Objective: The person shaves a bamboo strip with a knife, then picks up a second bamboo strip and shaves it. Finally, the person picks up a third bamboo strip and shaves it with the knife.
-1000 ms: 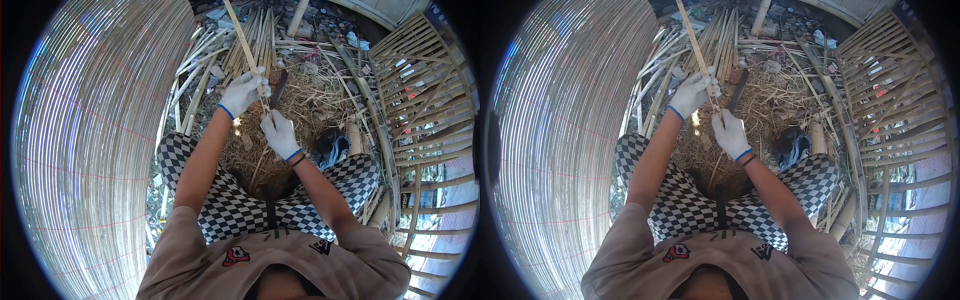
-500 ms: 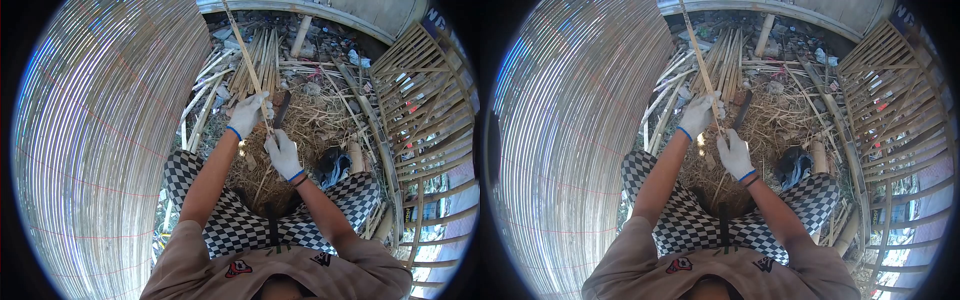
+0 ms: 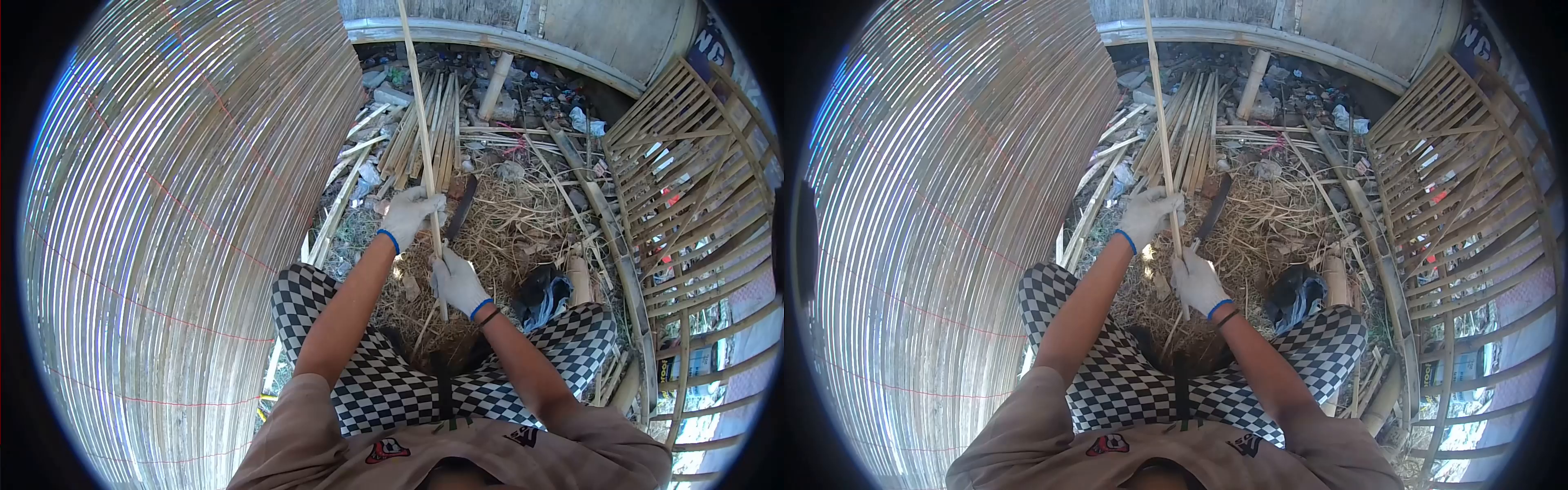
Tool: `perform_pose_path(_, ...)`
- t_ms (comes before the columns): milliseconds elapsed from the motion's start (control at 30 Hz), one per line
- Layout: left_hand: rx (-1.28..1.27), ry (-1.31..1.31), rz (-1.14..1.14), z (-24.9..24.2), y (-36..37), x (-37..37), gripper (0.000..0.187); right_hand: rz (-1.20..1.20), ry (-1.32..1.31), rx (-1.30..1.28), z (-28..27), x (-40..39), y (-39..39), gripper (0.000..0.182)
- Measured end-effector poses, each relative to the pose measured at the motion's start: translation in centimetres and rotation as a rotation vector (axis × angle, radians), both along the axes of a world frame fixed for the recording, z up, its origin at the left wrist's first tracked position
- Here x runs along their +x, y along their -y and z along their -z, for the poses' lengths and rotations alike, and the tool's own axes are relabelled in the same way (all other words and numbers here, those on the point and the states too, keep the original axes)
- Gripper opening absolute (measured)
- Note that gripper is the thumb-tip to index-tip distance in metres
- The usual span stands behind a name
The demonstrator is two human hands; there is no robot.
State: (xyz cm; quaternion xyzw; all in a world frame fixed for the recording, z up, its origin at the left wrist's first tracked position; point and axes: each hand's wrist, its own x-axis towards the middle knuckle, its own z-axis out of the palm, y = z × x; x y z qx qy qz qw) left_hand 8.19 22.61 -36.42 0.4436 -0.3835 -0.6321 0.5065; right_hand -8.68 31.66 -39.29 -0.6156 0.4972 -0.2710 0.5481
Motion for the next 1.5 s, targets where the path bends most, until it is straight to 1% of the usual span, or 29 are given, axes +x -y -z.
perform_pose_path(67, 0.027, 0.034, 0.001, -0.2, -0.2, 0.0, 0.023, -0.013, 0.045, 0.071, 0.1, -0.1, 0.0, 0.024)
perform_pose_path(167, 0.066, 0.125, -0.012, -1.1, -0.8, -0.3, 0.022, -0.012, 0.104, 0.131, 2.1, -0.4, 0.8, 0.023)
perform_pose_path(233, 0.092, 0.129, -0.018, -1.2, -1.0, -0.3, 0.022, 0.012, 0.136, 0.155, 1.6, -0.1, 0.9, 0.02)
perform_pose_path(267, 0.107, 0.122, -0.022, -0.6, -0.7, -0.4, 0.022, 0.047, 0.159, 0.232, 1.4, -0.4, 0.6, 0.023)
perform_pose_path(367, 0.114, 0.123, -0.045, -0.2, -0.4, -0.3, 0.022, 0.069, 0.247, 0.288, 1.6, -0.8, 0.7, 0.024)
perform_pose_path(400, 0.103, 0.132, -0.058, -0.3, -0.4, -0.2, 0.022, 0.091, 0.283, 0.262, 1.0, -0.4, 0.6, 0.025)
perform_pose_path(500, 0.08, 0.143, -0.084, 0.0, -0.5, 0.0, 0.022, 0.132, 0.363, 0.415, -1.1, -0.8, 0.5, 0.026)
perform_pose_path(533, 0.07, 0.144, -0.091, 0.2, -0.3, 0.1, 0.022, 0.133, 0.39, 0.45, -0.9, -0.8, 0.6, 0.025)
perform_pose_path(633, 0.041, 0.121, -0.118, 0.0, -0.6, -0.2, 0.022, 0.152, 0.364, 0.433, -1.1, -0.7, 0.5, 0.026)
perform_pose_path(733, 0.011, 0.206, -0.131, -0.2, -0.6, -0.1, 0.022, 0.134, 0.397, 0.438, -1.1, -0.6, 0.4, 0.029)
perform_pose_path(833, 0.003, 0.234, -0.139, -0.3, -0.7, -0.2, 0.024, 0.105, 0.397, 0.451, -1.8, -0.8, 0.3, 0.032)
perform_pose_path(933, -0.034, 0.345, -0.138, -0.3, -0.7, -0.1, 0.027, 0.096, 0.412, 0.467, -1.6, -0.8, 0.3, 0.035)
perform_pose_path(1033, -0.023, 0.35, -0.137, -0.5, -0.8, -0.2, 0.028, 0.102, 0.408, 0.473, -1.5, -0.8, 0.3, 0.036)
perform_pose_path(1133, -0.013, 0.301, -0.13, -0.4, -0.9, -0.3, 0.028, 0.116, 0.398, 0.478, -1.5, -0.7, 0.3, 0.032)
perform_pose_path(1233, 0.008, 0.312, -0.118, -0.5, -0.9, -0.3, 0.027, 0.101, 0.424, 0.47, -1.4, -0.8, 0.2, 0.034)
perform_pose_path(1333, 0.032, 0.284, -0.104, -0.9, -0.9, -0.3, 0.026, 0.101, 0.414, 0.468, -1.8, -0.9, 0.1, 0.039)
perform_pose_path(1433, 0.077, 0.281, -0.022, -0.6, -0.8, -0.3, 0.026, 0.125, 0.238, 0.484, -2.5, -1.2, 0.0, 0.048)
perform_pose_path(1500, 0.047, 0.432, 0.071, 0.4, -0.3, -0.1, 0.027, 0.146, 0.194, 0.532, -2.6, -1.3, 0.2, 0.054)
